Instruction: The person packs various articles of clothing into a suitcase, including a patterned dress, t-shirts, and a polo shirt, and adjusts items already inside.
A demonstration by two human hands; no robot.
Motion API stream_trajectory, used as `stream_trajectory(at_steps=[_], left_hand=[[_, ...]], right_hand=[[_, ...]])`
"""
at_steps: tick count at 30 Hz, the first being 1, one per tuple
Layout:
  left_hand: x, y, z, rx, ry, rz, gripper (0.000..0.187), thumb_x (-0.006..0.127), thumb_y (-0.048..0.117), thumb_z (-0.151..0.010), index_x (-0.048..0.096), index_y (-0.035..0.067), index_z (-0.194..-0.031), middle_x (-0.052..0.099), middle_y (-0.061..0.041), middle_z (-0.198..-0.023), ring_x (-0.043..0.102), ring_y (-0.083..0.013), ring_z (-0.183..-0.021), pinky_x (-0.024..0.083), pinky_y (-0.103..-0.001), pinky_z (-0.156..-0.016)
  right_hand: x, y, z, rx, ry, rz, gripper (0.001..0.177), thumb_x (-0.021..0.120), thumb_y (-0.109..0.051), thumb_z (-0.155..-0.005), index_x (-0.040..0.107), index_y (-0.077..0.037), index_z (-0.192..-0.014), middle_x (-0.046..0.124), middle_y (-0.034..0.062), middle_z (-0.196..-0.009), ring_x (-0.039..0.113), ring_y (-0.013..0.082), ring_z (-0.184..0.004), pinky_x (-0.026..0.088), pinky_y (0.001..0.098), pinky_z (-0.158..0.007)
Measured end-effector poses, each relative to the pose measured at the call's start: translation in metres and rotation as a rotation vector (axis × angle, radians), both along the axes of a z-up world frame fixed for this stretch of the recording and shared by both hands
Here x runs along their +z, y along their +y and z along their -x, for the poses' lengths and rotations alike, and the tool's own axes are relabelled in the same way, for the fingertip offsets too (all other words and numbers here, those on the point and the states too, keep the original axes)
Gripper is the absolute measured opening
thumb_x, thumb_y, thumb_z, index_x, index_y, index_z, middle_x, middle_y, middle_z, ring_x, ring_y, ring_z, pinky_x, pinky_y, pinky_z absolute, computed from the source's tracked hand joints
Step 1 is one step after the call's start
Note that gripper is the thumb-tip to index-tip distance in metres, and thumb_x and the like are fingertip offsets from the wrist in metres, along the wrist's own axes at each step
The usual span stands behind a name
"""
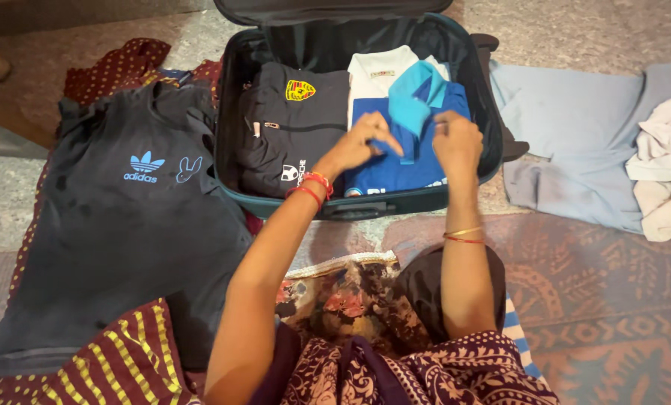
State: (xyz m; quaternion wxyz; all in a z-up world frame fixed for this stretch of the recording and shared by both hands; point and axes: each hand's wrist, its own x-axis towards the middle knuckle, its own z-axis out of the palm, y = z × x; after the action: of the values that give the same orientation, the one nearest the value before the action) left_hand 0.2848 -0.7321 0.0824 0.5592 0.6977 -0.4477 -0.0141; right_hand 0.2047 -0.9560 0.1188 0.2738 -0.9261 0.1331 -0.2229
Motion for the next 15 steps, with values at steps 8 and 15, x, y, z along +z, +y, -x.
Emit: stream_trajectory(at_steps=[8, 15], left_hand=[[0.04, 0.0, 0.036, -0.144, -0.078, -0.542, 0.034, 0.081, 0.011, -0.066, 0.083, 0.032, -0.092, 0.049, 0.001, -0.106, 0.048, -0.0208, -0.114, 0.035, -0.046, -0.095], [0.014, 0.002, 0.015, -0.055, -0.062, -0.388, 0.025, 0.075, 0.01, -0.076, 0.081, 0.023, -0.096, 0.06, 0.002, -0.129, 0.045, -0.0228, -0.135, 0.031, -0.046, -0.106]], right_hand=[[-0.01, -0.015, -0.002, 0.301, -0.112, -0.063, 0.058, 0.074, -0.026, -0.092, 0.056, -0.016, -0.146, 0.067, 0.0228, -0.119, 0.067, 0.0367, -0.105, 0.053, 0.0442, -0.091], [-0.016, -0.002, -0.01, 0.351, -0.029, 0.248, 0.053, 0.087, -0.027, -0.075, 0.066, -0.016, -0.122, 0.068, 0.0182, -0.108, 0.066, 0.0429, -0.102, 0.05, 0.0531, -0.084]])
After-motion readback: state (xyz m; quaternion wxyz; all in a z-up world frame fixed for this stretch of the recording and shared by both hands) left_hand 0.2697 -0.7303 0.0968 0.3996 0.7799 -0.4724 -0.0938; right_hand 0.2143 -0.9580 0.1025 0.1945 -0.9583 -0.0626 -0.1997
